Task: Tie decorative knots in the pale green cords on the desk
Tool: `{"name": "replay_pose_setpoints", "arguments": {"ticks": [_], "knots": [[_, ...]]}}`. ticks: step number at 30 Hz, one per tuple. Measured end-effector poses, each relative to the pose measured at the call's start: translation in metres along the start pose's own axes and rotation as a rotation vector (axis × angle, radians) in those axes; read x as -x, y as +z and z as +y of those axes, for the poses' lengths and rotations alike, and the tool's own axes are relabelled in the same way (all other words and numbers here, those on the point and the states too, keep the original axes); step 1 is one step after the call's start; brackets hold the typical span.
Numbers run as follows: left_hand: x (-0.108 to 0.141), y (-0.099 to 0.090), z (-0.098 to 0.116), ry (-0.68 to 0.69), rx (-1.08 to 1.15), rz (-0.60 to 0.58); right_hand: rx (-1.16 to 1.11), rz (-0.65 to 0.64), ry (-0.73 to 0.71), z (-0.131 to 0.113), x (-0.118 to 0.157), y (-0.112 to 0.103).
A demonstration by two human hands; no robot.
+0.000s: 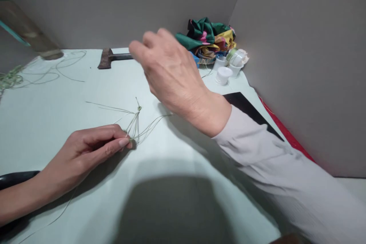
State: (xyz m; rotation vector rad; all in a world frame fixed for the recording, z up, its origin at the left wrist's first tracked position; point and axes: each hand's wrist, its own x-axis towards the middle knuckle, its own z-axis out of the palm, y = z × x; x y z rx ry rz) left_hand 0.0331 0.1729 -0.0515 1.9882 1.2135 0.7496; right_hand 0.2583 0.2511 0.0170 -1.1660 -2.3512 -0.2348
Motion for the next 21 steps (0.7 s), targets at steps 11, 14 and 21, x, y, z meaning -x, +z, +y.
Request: {"name": "replay_pose_setpoints", "arguments": {"ticks": [11,14,21], "knots": [[0.0,0.004,-0.002,-0.127,0.234,0.055,-0.325,0.04,-0.302,-0.026,0.087,0.045],[-0.001,0.003,-0.001,-0.148,0.25,0.037,-0.318,0.036,-0.336,-0.029,0.083,0.055],[-0.002,0.002,0.002,-0.193,0.288,0.01,-0.379,0.037,-0.288,-0.028,0.079,0.063]]}}
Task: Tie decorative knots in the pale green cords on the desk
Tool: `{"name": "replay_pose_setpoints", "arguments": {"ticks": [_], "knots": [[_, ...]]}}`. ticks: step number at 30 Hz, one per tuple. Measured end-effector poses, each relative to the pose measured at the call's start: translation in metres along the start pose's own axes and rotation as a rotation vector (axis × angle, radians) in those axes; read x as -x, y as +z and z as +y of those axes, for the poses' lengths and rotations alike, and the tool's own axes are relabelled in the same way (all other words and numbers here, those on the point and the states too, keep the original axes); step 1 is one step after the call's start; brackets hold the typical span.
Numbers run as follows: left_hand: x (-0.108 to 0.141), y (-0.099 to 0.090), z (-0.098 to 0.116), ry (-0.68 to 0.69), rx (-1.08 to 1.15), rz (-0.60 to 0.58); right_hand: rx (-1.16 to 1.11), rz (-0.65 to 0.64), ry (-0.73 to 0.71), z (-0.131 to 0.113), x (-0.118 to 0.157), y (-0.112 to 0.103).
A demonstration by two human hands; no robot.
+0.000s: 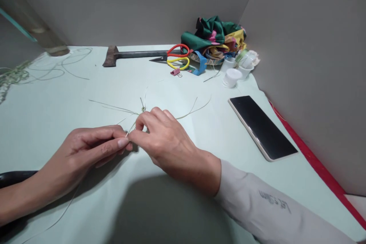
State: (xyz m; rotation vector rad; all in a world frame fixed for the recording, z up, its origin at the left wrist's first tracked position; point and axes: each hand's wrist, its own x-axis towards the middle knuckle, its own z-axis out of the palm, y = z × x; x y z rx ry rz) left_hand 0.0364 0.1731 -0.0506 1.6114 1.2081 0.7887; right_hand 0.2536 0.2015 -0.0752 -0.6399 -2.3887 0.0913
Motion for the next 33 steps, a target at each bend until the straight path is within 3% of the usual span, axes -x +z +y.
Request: {"name": "replay_pose_setpoints", "arguments": {"ticks": [9,19,33], "knots": [[-0.003,0.002,-0.007,-0.152,0.096,-0.003,-0.152,0.01,-0.069,0.01,0.002,-0.001],[-0.003,0.001,-0.004,-0.262,0.097,-0.008,-0.224,-0.06,-0.023,0.012,0.005,0.001],[-0.006,0.002,0.0,-0.168,0.0,-0.001,-0.252,-0.054,-0.048,0.017,0.005,0.004]]}}
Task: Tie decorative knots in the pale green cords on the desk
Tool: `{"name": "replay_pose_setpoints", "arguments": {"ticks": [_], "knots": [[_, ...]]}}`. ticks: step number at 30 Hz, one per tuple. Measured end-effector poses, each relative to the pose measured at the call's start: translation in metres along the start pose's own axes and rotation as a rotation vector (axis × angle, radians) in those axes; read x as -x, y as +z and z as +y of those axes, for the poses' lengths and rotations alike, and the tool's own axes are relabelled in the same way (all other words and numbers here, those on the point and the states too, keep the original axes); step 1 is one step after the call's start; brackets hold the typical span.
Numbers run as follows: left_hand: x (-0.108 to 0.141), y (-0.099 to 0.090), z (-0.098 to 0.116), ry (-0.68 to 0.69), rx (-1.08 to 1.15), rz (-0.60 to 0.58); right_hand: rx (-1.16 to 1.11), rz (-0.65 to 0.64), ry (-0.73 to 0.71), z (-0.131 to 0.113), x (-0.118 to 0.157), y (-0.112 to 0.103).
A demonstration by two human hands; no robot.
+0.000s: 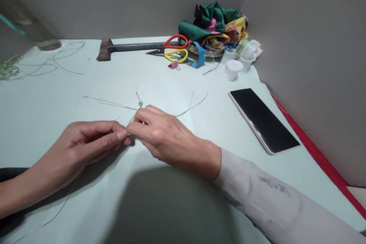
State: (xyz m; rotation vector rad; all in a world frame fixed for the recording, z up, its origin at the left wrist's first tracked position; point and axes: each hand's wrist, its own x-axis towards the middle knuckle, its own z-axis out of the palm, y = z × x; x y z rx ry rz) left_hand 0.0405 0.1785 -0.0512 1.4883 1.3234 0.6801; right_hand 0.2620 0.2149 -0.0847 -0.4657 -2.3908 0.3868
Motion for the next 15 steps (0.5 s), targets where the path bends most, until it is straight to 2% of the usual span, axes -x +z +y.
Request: {"name": "replay_pose_setpoints", "arguments": {"ticks": [5,15], "knots": [[0.0023,0.0012,0.0016,0.022,-0.059,0.024,-0.085,0.031,0.05,0.0,-0.0022,0.0003],[0.0056,0.0007,0.0027,0.044,-0.136,0.046,-0.218,-0.026,0.074,-0.0027,-0.0012,-0.0012]]}}
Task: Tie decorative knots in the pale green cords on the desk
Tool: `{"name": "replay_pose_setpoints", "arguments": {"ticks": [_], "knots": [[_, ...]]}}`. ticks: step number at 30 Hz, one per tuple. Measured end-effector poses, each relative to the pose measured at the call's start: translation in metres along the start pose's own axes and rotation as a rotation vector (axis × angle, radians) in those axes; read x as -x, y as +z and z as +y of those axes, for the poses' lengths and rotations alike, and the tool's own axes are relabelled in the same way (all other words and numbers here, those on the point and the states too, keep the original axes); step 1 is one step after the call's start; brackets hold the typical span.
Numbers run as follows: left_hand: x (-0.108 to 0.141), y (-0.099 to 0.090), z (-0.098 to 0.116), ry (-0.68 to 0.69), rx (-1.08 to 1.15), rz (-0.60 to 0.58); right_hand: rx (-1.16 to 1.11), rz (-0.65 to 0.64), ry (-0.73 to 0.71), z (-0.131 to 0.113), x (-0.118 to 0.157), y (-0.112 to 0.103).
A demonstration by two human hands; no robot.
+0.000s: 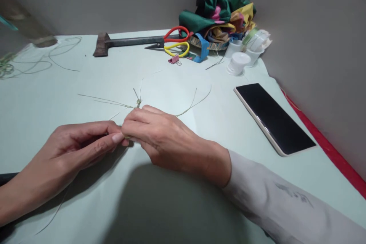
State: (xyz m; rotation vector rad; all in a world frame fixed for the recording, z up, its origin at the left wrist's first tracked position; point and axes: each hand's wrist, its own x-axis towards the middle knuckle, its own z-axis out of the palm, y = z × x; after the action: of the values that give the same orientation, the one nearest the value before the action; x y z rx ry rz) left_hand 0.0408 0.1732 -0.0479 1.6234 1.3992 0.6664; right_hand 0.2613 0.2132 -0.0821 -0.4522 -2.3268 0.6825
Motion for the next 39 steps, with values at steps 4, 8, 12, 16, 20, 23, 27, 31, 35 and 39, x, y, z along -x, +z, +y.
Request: {"name": "replay_pose_setpoints", "arguments": {"ticks": [4,8,12,16,20,23,27,31,35,39], "knots": [[0.001,-0.001,-0.003,0.014,-0.022,0.015,-0.007,-0.038,0.033,-0.001,-0.002,-0.001],[0.002,0.0,-0.005,0.032,-0.072,0.028,0.017,-0.079,0.102,-0.003,-0.004,-0.003],[0.003,-0.001,-0.004,0.076,-0.078,0.077,0.042,-0.114,0.162,-0.004,-0.003,-0.003],[0.0,0.001,-0.002,0.102,-0.1,0.098,0.062,-0.121,0.218,-0.003,-0.002,-0.001],[-0.002,0.002,-0.002,0.035,-0.014,0.055,0.025,-0.081,0.268,-0.004,-0.003,-0.001],[-0.001,0.001,-0.006,-0.031,0.1,0.011,-0.041,-0.022,0.313,-0.005,-0.006,-0.003],[0.002,-0.002,-0.009,-0.082,0.132,-0.022,0.009,0.066,0.31,-0.003,-0.007,-0.009],[0.004,-0.002,-0.01,-0.084,0.139,-0.016,0.169,0.171,0.328,-0.006,-0.001,-0.026],[0.004,-0.002,-0.01,-0.121,0.175,-0.036,0.329,0.24,0.256,-0.023,0.004,-0.034],[0.002,-0.002,-0.009,-0.127,0.192,-0.064,0.383,0.085,0.09,-0.031,0.003,-0.017]]}}
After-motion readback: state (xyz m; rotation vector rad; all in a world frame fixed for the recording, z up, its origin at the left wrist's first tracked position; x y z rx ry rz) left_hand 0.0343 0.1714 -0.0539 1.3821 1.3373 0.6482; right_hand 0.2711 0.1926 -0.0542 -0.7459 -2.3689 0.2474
